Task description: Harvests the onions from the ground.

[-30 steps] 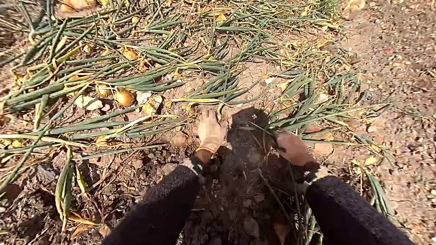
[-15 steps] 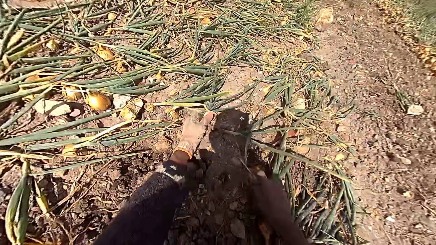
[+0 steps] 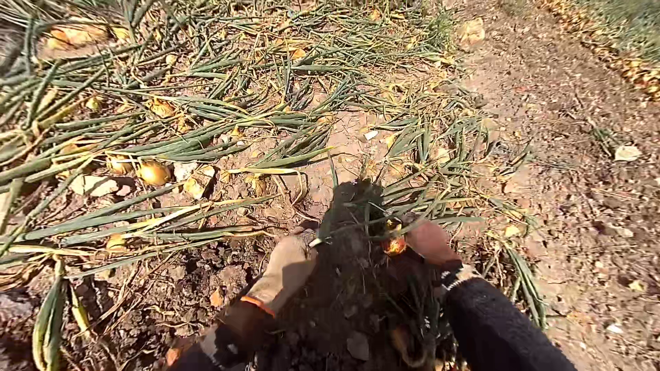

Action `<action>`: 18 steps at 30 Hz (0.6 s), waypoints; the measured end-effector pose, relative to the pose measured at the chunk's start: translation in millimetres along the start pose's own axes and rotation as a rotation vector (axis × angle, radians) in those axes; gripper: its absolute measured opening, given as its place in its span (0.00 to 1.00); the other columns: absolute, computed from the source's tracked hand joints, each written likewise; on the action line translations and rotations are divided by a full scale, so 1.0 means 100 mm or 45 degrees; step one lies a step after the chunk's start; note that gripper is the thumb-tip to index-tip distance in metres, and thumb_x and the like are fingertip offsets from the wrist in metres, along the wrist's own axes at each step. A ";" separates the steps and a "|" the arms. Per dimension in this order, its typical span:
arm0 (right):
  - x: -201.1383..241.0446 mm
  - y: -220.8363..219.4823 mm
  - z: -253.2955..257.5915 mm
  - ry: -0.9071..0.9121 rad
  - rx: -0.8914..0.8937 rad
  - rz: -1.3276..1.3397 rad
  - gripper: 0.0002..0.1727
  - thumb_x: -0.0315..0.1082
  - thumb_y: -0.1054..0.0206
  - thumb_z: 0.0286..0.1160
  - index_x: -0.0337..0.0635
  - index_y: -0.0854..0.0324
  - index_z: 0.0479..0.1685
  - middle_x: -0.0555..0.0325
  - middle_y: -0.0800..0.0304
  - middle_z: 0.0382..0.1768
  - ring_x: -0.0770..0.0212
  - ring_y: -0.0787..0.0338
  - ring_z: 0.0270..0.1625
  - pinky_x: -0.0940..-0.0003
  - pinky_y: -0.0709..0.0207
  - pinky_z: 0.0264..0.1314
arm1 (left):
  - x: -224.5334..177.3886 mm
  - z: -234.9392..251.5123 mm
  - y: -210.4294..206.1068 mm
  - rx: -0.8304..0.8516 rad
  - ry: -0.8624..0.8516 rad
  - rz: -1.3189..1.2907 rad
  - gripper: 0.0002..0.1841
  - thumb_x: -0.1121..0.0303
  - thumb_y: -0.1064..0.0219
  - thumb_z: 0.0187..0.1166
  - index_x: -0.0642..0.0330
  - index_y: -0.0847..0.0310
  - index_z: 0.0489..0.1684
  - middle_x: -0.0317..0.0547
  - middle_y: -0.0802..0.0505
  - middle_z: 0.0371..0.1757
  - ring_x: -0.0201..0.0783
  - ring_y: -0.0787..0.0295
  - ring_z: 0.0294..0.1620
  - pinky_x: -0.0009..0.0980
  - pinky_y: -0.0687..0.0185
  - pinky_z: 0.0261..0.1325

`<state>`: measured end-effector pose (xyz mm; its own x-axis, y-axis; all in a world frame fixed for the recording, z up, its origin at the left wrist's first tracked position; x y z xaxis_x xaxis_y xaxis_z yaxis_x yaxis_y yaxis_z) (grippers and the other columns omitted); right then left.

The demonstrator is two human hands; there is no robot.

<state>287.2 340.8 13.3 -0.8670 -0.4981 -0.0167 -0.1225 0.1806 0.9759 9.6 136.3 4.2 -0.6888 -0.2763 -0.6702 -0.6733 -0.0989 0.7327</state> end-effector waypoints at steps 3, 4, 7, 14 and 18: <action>0.10 -0.22 0.07 -0.010 -0.191 0.054 0.14 0.37 0.32 0.80 0.40 0.12 0.59 0.38 0.10 0.57 0.36 0.10 0.60 0.34 0.18 0.61 | -0.23 0.56 0.08 -0.071 -0.304 0.252 0.18 0.60 0.26 0.75 0.52 0.11 0.61 0.50 0.11 0.67 0.57 0.20 0.73 0.65 0.24 0.69; 0.16 -0.21 0.07 -0.046 -0.198 -0.009 0.14 0.36 0.33 0.81 0.39 0.13 0.58 0.39 0.09 0.55 0.37 0.09 0.58 0.36 0.16 0.57 | -0.38 0.75 0.10 -0.029 -0.297 0.362 0.20 0.61 0.25 0.72 0.51 0.12 0.63 0.50 0.13 0.71 0.60 0.25 0.79 0.67 0.31 0.76; 0.33 -0.07 0.10 -0.245 -0.030 -0.015 0.15 0.34 0.39 0.84 0.35 0.15 0.59 0.34 0.10 0.57 0.32 0.10 0.60 0.31 0.19 0.57 | -0.57 1.23 -0.03 0.079 -0.262 0.493 0.23 0.59 0.26 0.74 0.49 0.14 0.70 0.50 0.15 0.75 0.62 0.25 0.78 0.69 0.34 0.75; 0.16 -0.07 -0.12 -0.350 0.019 0.062 0.19 0.45 0.39 0.85 0.39 0.12 0.56 0.34 0.08 0.50 0.31 0.09 0.55 0.27 0.19 0.51 | -0.71 1.70 -0.36 0.434 -0.167 0.586 0.16 0.72 0.28 0.75 0.76 0.14 0.54 0.70 0.20 0.74 0.70 0.31 0.81 0.62 0.33 0.82; 0.18 0.01 -0.64 -0.631 0.303 0.100 0.23 0.53 0.41 0.85 0.52 0.15 0.68 0.43 0.08 0.59 0.38 0.10 0.64 0.33 0.21 0.62 | -0.68 1.72 -0.18 0.557 -0.136 0.654 0.14 0.62 0.26 0.73 0.66 0.11 0.46 0.62 0.10 0.58 0.65 0.15 0.65 0.68 0.22 0.64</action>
<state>302.6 277.9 28.4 -0.9944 -0.0270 -0.1019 -0.1039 0.4162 0.9033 22.2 321.6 16.7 -0.9576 -0.0869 -0.2745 -0.2850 0.4213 0.8609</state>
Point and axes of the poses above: each hand's wrist, its own z-axis towards the middle knuckle, its own y-axis out of the back of the hand, x = y × z, the point moved 1 cm from there along z, towards the middle knuckle
